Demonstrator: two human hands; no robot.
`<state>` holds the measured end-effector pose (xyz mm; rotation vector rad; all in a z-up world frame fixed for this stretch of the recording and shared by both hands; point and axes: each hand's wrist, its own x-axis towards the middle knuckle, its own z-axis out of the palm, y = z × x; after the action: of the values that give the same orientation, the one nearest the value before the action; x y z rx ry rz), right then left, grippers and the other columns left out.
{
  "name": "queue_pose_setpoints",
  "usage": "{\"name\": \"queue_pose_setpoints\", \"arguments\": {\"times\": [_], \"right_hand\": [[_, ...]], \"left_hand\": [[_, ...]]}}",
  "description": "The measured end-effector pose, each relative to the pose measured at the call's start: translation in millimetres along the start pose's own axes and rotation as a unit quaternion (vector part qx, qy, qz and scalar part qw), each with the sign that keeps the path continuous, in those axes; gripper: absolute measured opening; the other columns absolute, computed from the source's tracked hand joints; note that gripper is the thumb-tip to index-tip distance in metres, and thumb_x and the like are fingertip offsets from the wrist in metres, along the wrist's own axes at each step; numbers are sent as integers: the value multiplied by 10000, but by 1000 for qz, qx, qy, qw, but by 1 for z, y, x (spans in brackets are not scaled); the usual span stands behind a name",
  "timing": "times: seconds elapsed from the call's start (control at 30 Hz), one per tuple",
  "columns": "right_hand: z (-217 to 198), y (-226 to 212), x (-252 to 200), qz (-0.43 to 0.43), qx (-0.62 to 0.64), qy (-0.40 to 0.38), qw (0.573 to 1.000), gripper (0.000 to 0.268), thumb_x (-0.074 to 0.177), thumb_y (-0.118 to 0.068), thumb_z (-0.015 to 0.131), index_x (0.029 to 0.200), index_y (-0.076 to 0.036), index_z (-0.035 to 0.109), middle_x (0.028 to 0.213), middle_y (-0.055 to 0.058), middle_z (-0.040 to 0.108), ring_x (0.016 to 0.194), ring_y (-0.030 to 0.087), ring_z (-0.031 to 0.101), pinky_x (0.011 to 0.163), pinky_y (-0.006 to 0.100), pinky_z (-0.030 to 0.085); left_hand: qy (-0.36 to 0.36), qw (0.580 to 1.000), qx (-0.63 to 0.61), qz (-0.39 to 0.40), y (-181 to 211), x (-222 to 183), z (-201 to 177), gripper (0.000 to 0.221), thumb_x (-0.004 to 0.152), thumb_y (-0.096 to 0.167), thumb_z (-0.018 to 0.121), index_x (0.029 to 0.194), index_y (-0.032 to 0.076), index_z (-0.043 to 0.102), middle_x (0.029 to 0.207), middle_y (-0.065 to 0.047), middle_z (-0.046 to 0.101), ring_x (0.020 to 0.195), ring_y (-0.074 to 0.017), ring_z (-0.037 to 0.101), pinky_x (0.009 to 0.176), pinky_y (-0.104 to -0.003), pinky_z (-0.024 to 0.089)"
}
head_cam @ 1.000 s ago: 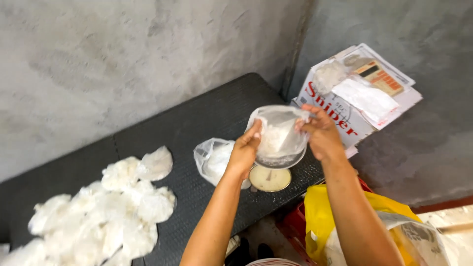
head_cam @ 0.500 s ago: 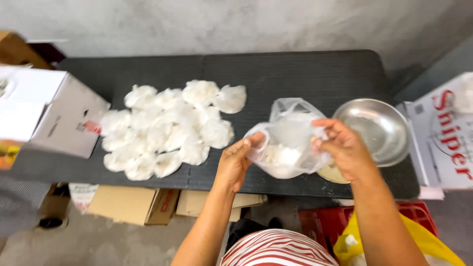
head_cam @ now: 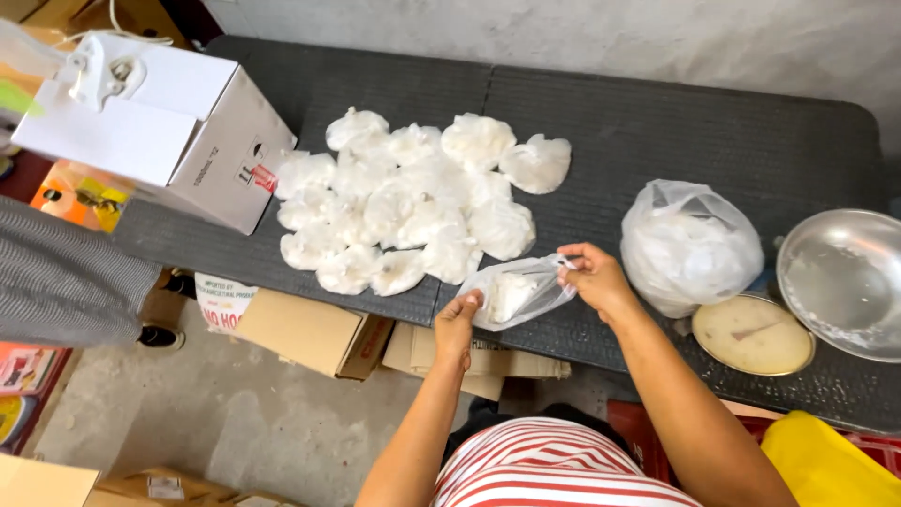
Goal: Measuring and bagging white powder using a scoop and scale in small plastic bags.
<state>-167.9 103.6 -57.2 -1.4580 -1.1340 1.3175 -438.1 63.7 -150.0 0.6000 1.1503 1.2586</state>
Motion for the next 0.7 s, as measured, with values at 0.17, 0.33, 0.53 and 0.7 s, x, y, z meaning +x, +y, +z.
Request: {"name": "queue_pose_setpoints", "arguments": {"times": [0.17, 0.33, 0.53, 0.7], "right_hand": [[12, -43, -13, -11, 20, -14, 1000, 357, 909, -4, 699, 1261, -33, 649, 927, 64, 707, 812, 130, 675, 734, 267, 536], [26, -72, -12, -19, 43, -75, 996, 368, 896, -4, 699, 1261, -31, 654, 952, 51, 718, 840, 119, 679, 764, 264, 542], [27, -113, -11, -55, 2, -148, 987, 392, 882, 19, 704, 1266, -45, 660, 1040, 32, 701, 928, 92, 662, 843, 253, 538], [14, -100, 3, -66, -12, -194, 979, 384, 877, 40, 690, 1252, -34, 663, 1071, 44, 715, 1004, 97, 679, 899, 261, 534]], "left_hand": [[-15, 965, 227, 130, 26, -18, -5, 392, 868, 210, 783, 1181, -19, 723, 1108, -122, 738, 1029, -185, 683, 933, -307, 502], [-58, 872, 471, 121, 55, -31, 22, 389, 834, 250, 867, 1090, -18, 750, 978, -155, 695, 921, -251, 686, 846, -347, 519], [-78, 984, 155, 27, 93, -26, 31, 58, 897, 47, 726, 911, -2, 755, 917, -49, 754, 887, -145, 656, 833, -294, 512], [8, 979, 107, 171, 127, -51, 52, 75, 961, 19, 647, 944, 35, 718, 963, -28, 756, 902, -111, 664, 845, -281, 531]]}}
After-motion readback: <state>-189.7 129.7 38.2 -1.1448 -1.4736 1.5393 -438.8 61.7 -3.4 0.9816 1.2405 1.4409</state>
